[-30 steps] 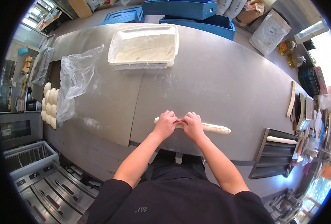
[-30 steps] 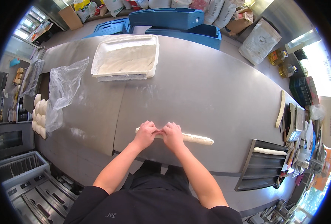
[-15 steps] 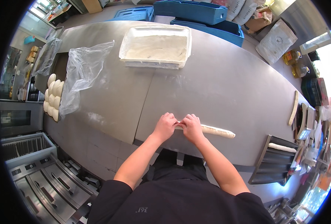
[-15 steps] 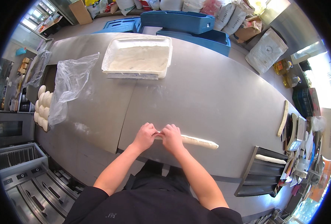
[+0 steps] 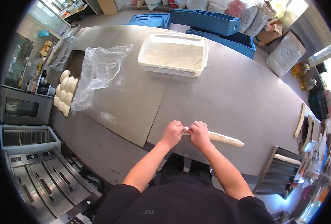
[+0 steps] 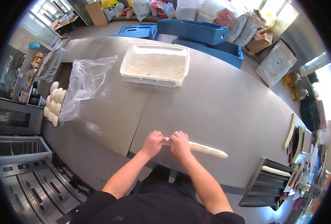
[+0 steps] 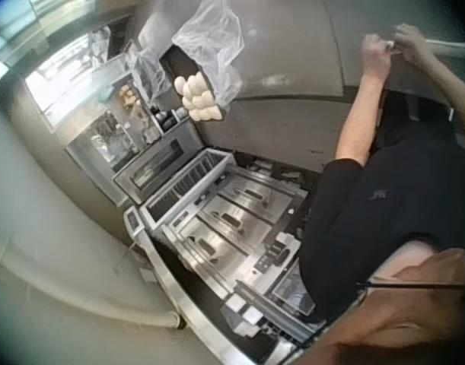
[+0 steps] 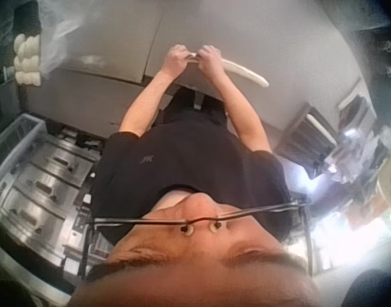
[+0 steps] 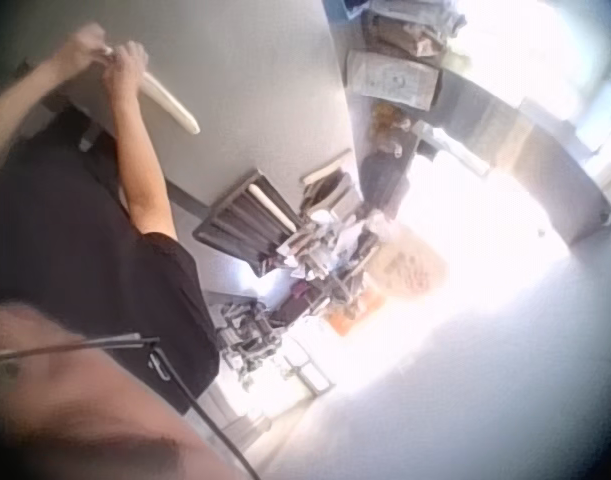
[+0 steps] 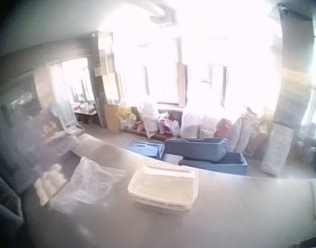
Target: The person rolls dough into long cylindrical shapes on a stainless steel worktable, places each shaped piece onto a black baking tray, and then moves the tray into a proofer. The person repeats this process for multiple dough pieces.
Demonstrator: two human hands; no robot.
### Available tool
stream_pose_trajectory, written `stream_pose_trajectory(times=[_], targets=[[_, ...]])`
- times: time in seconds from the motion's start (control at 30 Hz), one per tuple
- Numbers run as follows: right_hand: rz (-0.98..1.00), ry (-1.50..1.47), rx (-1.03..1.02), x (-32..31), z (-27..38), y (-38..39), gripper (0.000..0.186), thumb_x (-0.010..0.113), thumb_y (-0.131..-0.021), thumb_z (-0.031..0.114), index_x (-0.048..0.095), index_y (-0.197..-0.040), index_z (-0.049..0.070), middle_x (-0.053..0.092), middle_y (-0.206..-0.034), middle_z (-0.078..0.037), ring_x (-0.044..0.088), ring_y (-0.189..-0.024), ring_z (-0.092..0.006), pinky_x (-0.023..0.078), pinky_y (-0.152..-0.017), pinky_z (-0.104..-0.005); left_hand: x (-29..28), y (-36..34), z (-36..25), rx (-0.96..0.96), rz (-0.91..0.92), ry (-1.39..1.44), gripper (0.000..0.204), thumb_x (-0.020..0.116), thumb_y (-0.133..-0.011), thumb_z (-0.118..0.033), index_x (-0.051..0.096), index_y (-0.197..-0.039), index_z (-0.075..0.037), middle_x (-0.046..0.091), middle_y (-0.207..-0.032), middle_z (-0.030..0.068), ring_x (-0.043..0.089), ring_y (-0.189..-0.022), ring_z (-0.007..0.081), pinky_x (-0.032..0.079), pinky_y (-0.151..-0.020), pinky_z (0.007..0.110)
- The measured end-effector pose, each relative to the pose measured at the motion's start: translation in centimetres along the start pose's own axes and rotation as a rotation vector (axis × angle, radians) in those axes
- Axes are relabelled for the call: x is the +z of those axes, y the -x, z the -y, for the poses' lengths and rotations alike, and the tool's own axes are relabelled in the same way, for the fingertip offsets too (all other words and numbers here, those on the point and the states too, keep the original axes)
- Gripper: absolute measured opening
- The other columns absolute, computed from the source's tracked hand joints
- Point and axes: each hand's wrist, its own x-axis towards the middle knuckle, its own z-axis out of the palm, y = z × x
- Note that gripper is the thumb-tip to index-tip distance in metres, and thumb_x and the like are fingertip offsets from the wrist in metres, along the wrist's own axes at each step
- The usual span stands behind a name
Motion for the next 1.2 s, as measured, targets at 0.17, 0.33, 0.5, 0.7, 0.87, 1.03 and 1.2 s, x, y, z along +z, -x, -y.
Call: stream_pose_trajectory(times=[0.17, 0.33, 0.5, 0.7, 0.87, 1.03, 1.2], targets=[[-0.176, -0.092, -0.095, 0.8, 0.6, 0.3, 0.012, 0.084, -0.097, 0.016, 0.075, -0.098, 0.009, 0.071, -0.107, -0.009, 0.066, -0.111, -0.0376, 0.05, -0.098, -0.0507, -0.2, 1.2, 1.0, 0.047, -0.185, 0.033, 0.023, 0.088, -0.091, -0.009, 0.087, -0.114, -0.007, 0.078, -0.109, 0.0099, 0.073, -0.109, 0.0338, 0.06, -0.095, 0.046], [-0.017, 0.037, -0.095, 2.1, 0.4, -1.0, 0.015, 0.087, -0.092, 0.018, 0.075, -0.095, 0.01, 0.07, -0.106, -0.011, 0.066, -0.111, -0.0372, 0.05, -0.098, -0.0517, 0.2, 1.2, 1.6, -0.014, -0.134, 0.007, 0.016, 0.086, -0.095, -0.019, 0.079, -0.088, -0.007, 0.072, -0.095, 0.0094, 0.07, -0.097, 0.0334, 0.06, -0.087, 0.048], [-0.026, 0.0, -0.112, 1.8, 0.0, -1.3, 0.012, 0.087, -0.09, 0.015, 0.077, -0.093, 0.01, 0.07, -0.104, -0.01, 0.066, -0.109, -0.0365, 0.05, -0.094, -0.0507, 0.2, 1.7, 2.4, -0.055, -0.157, 0.086, 0.017, 0.088, -0.097, -0.022, 0.086, -0.096, -0.006, 0.077, -0.101, 0.0096, 0.073, -0.103, 0.0336, 0.06, -0.092, 0.048], [-0.092, 0.006, -0.146, 2.4, 1.0, -1.3, 0.008, 0.088, -0.09, 0.015, 0.081, -0.091, 0.01, 0.072, -0.102, -0.01, 0.067, -0.108, -0.0361, 0.051, -0.095, -0.0502, 0.2, 2.3, 3.5, -0.111, -0.104, 0.033, 0.017, 0.088, -0.098, -0.022, 0.089, -0.104, -0.007, 0.077, -0.107, 0.011, 0.074, -0.105, 0.0337, 0.061, -0.095, 0.047], [0.016, 0.023, -0.036, 2.6, -0.3, -1.7, 0.007, 0.088, -0.09, 0.014, 0.085, -0.095, 0.01, 0.076, -0.108, -0.01, 0.068, -0.109, -0.0364, 0.053, -0.094, -0.0503, -0.1, 2.4, 4.1, -0.147, -0.096, 0.098, 0.016, 0.088, -0.098, -0.019, 0.088, -0.107, -0.005, 0.077, -0.105, 0.0123, 0.074, -0.101, 0.0335, 0.06, -0.09, 0.046], [-0.038, -0.004, -0.135, 2.2, -0.5, -1.2, 0.016, 0.088, -0.092, 0.015, 0.088, -0.106, 0.009, 0.075, -0.107, -0.012, 0.069, -0.107, -0.0381, 0.054, -0.096, -0.0512, 0.1, 3.0, 4.2, -0.203, -0.122, 0.118, 0.014, 0.085, -0.099, -0.021, 0.089, -0.102, -0.008, 0.077, -0.101, 0.0123, 0.075, -0.099, 0.0364, 0.061, -0.09, 0.048], [0.018, 0.027, -0.118, 0.8, -1.0, -1.0, 0.033, 0.088, -0.094, 0.017, 0.085, -0.126, 0.009, 0.076, -0.11, -0.013, 0.069, -0.11, -0.0392, 0.055, -0.1, -0.0517, -0.7, 2.7, 5.3, -0.151, -0.057, 0.042, 0.013, 0.078, -0.1, -0.022, 0.089, -0.098, -0.016, 0.077, -0.1, 0.0134, 0.077, -0.097, 0.0383, 0.063, -0.086, 0.049]])
